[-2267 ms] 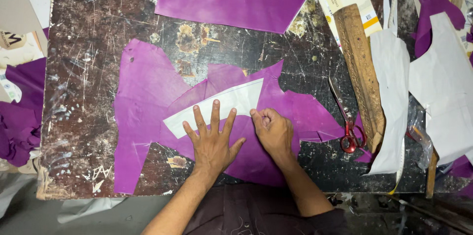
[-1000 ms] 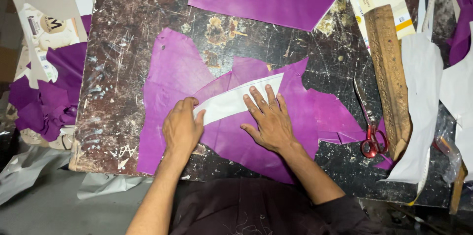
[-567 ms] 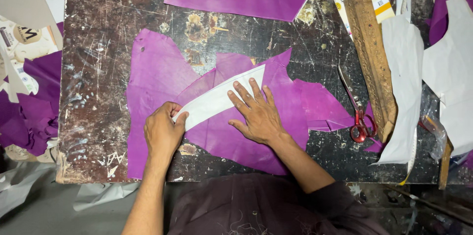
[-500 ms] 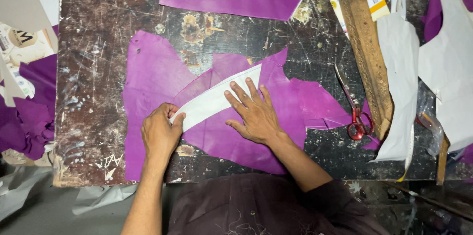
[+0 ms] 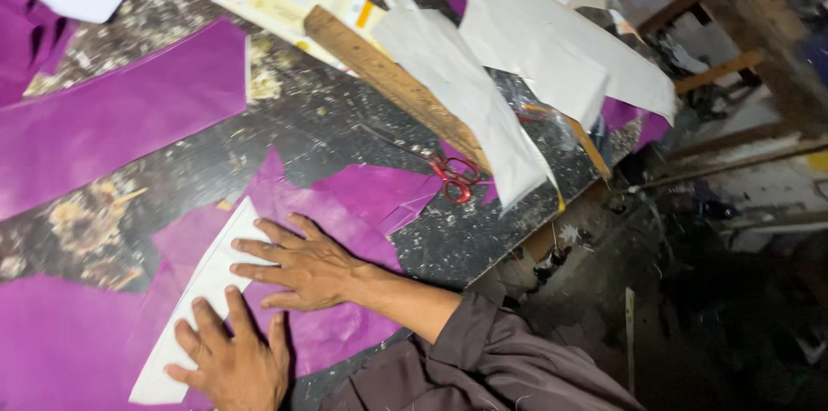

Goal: The person cuts a long strip of purple fabric using scissors, then places a white paper pattern on the fabric, traces its outline with chalk, and cuts along the traced line to produce a shaped fabric piece.

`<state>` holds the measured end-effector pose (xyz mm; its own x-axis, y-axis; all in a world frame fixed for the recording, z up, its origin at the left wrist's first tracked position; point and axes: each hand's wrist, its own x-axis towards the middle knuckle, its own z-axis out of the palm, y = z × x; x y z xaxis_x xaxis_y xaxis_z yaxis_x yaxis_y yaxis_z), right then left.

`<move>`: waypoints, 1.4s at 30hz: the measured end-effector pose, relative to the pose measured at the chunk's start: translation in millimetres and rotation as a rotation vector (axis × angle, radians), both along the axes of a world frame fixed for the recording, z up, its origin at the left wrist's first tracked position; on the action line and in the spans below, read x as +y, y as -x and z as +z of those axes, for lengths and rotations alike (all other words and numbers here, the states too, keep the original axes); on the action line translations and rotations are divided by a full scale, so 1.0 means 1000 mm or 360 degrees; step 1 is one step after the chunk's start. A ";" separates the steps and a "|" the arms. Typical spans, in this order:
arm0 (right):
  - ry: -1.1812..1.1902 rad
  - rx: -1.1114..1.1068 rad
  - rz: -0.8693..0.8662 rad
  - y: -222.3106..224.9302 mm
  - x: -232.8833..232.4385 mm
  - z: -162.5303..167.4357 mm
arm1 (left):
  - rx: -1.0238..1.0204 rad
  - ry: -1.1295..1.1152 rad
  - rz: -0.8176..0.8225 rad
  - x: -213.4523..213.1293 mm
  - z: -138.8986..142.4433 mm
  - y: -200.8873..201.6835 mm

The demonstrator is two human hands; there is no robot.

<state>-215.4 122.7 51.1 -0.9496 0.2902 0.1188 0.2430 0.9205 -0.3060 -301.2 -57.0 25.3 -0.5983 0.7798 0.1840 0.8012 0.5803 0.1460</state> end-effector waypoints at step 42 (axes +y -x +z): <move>-0.0351 0.0008 -0.1274 -0.237 0.400 0.046 | 0.0180 -0.0015 0.0126 0.010 -0.020 -0.007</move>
